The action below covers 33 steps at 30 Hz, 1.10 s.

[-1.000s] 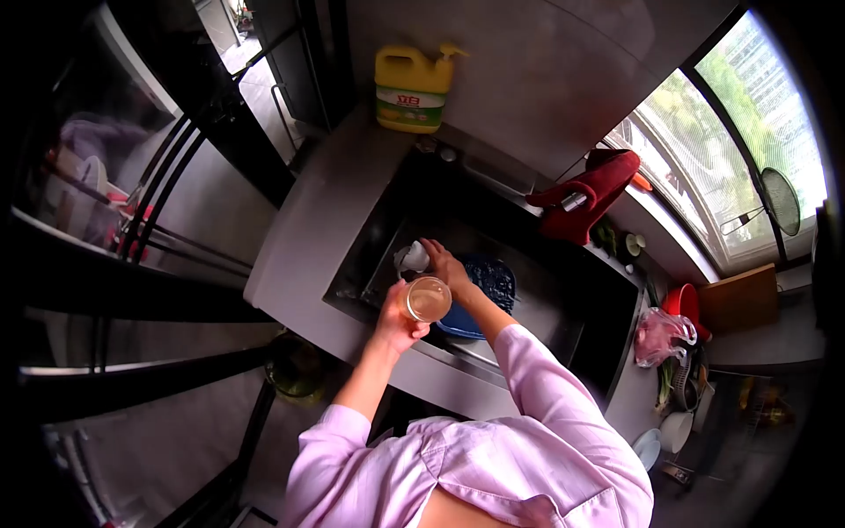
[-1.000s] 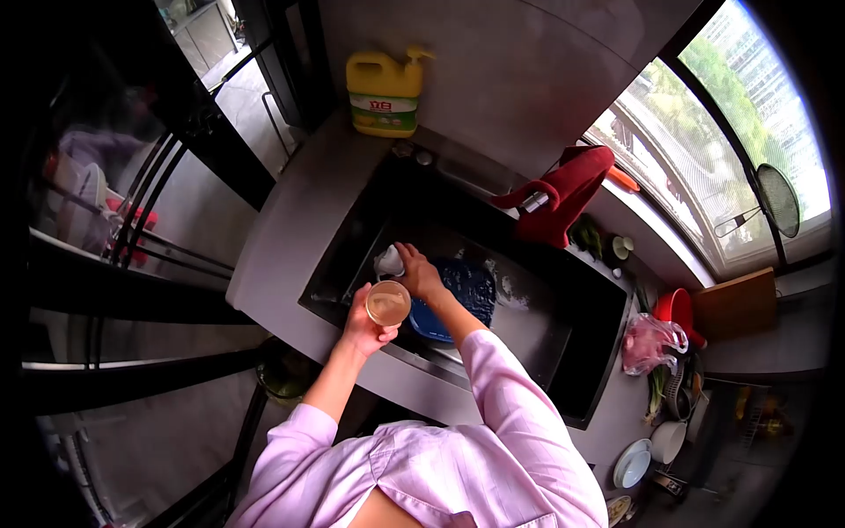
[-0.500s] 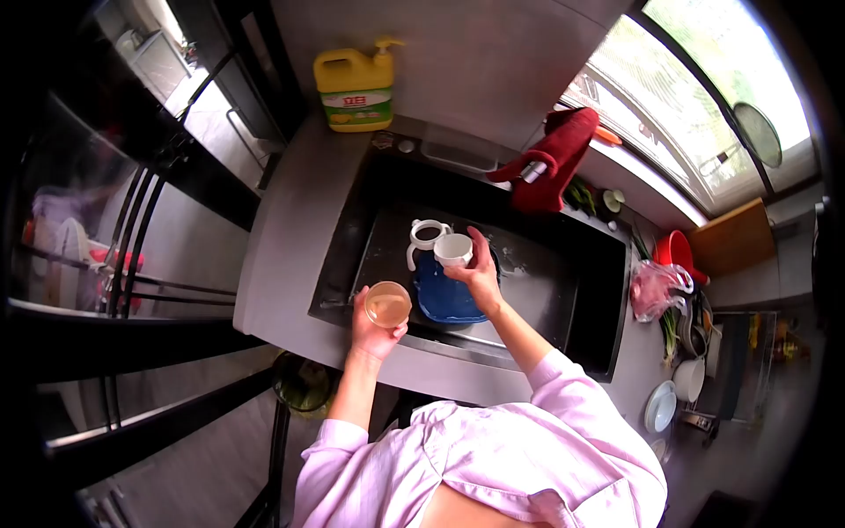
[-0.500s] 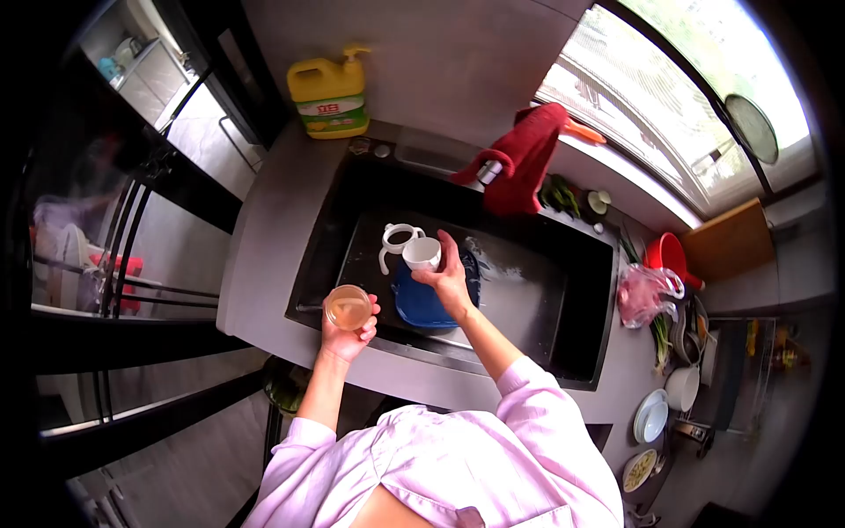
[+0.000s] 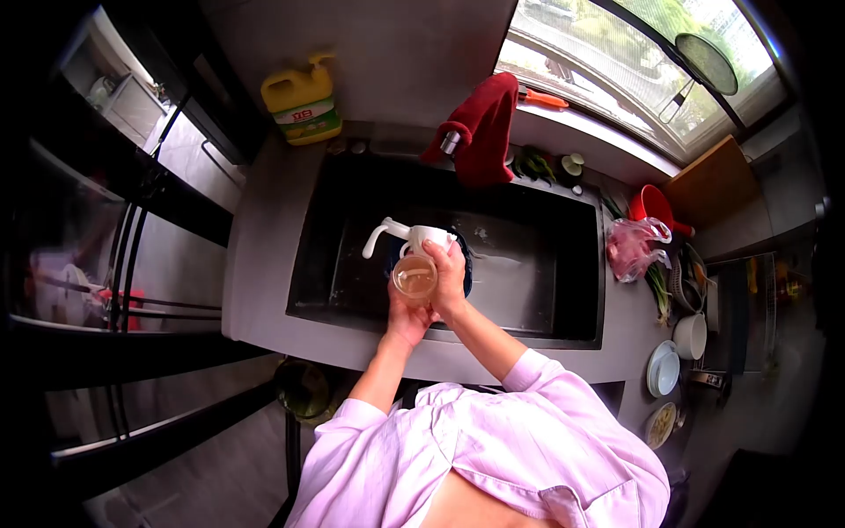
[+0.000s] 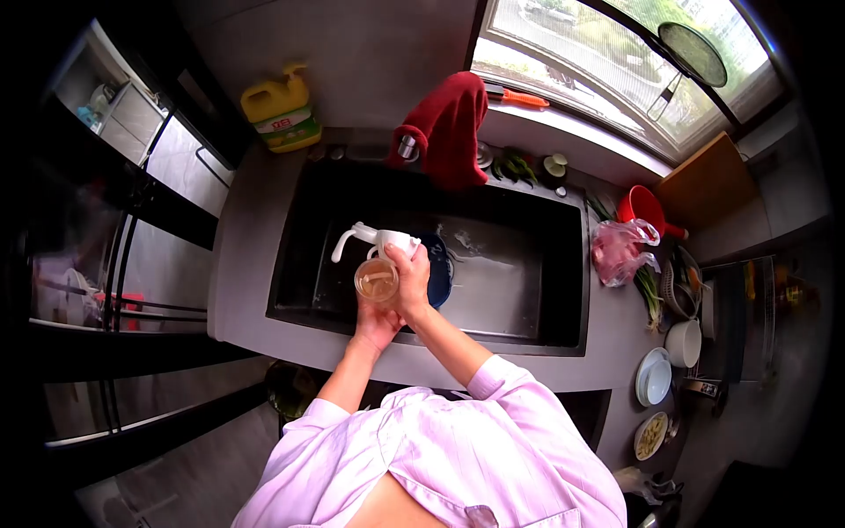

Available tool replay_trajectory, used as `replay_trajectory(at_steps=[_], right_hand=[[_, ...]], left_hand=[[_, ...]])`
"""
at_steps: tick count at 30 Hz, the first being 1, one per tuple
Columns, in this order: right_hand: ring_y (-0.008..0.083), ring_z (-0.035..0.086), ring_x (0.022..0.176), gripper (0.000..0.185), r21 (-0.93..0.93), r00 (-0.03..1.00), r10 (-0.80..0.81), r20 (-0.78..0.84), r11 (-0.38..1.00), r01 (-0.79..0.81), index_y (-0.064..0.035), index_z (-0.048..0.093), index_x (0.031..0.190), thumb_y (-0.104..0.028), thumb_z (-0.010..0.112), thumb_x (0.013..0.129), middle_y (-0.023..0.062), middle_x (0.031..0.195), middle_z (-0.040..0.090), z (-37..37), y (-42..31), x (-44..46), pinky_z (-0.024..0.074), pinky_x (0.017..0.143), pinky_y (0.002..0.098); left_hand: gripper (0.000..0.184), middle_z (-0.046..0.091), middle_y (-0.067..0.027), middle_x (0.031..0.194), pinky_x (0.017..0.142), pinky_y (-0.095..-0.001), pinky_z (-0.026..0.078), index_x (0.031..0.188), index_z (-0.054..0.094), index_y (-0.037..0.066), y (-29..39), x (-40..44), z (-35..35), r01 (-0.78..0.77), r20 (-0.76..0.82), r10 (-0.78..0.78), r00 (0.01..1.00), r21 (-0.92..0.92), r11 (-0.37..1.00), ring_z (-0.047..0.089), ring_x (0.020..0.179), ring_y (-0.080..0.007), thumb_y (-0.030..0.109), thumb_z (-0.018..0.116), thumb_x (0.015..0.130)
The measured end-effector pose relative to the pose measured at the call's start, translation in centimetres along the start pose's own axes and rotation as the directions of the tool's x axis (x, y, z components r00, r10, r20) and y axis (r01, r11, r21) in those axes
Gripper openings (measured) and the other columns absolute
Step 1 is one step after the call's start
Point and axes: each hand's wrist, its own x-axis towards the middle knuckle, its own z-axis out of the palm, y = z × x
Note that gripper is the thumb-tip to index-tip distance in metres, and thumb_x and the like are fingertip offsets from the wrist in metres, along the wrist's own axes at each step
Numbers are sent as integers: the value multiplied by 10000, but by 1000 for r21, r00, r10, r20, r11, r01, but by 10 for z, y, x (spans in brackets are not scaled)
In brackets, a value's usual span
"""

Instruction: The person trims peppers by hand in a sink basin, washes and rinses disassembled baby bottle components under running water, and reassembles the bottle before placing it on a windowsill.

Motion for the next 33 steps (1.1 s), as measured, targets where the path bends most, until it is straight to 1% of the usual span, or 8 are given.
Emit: replay_trajectory(at_steps=[6, 8, 9, 15, 17, 22, 25, 33], right_hand=[[168, 560, 761, 327, 59, 998, -57, -25, 997, 58, -33, 466, 976, -228, 594, 747, 85, 857, 545, -11, -4, 13, 477, 651, 301], [173, 565, 750, 314, 70, 999, -40, -31, 997, 42, -34, 481, 966, -230, 585, 744, 83, 850, 552, -12, -2, 17, 479, 652, 302], [176, 571, 743, 308, 97, 998, -56, -8, 994, 56, -33, 491, 961, -232, 582, 743, 85, 844, 559, -15, 1, 22, 482, 653, 304], [184, 592, 716, 307, 224, 999, -26, 39, 974, 17, -32, 512, 964, -221, 595, 736, 86, 827, 583, -15, -3, 29, 490, 647, 301], [181, 589, 712, 304, 218, 999, -19, 41, 976, 10, -34, 512, 959, -216, 602, 733, 83, 825, 582, -14, 3, 32, 490, 646, 302], [159, 570, 732, 325, 176, 998, -16, 63, 984, 5, -19, 501, 950, -197, 642, 717, 78, 858, 568, -9, 7, 29, 483, 637, 294], [170, 573, 751, 374, 164, 997, 3, 73, 986, -15, -22, 476, 987, -211, 654, 718, 86, 877, 565, -9, 7, 26, 490, 671, 306], [171, 522, 951, 545, 238, 971, -99, 217, 970, 46, -66, 420, 1125, -138, 690, 657, 57, 1024, 526, -5, -6, 39, 430, 836, 307]], left_hand=[[486, 575, -53, 739, 404, -246, 420, 1040, 482, 96, -12, 11, -8, -217, -168, 298, 940, 380, 899, 507, 505, -125, 532, 327, 892], [554, 584, -66, 838, 461, -256, 478, 1062, 480, 56, -12, 5, -1, -292, -191, 456, 870, 546, 785, 555, 594, -137, 554, 317, 883], [403, 565, -82, 986, 537, -305, 527, 1147, 454, 41, -7, -4, 12, -368, -165, 498, 851, 489, 791, 598, 764, -167, 355, 377, 907], [549, 493, -113, 1157, 721, -334, 504, 1291, 338, 55, 5, -8, 5, -391, 68, 435, 898, 577, 717, 524, 1013, -229, 162, 463, 767], [738, 482, -118, 1192, 857, -330, 429, 1284, 338, 82, 7, -6, 6, -506, 251, 534, 807, 760, 408, 475, 1102, -247, 70, 629, 607], [775, 492, -113, 1183, 880, -334, 411, 1208, 395, 96, 22, -5, 8, -392, 227, 530, 817, 893, 221, 491, 1073, -271, 155, 755, 524], [729, 559, -91, 1068, 908, -365, 400, 1134, 498, 89, 27, -6, 9, -340, 321, 618, 717, 936, -91, 495, 1036, -276, 124, 794, 468], [741, 571, -99, 1030, 861, -372, 406, 1127, 500, 72, 42, 4, -6, -452, 333, 638, 695, 891, 28, 495, 975, -280, 105, 805, 453]])
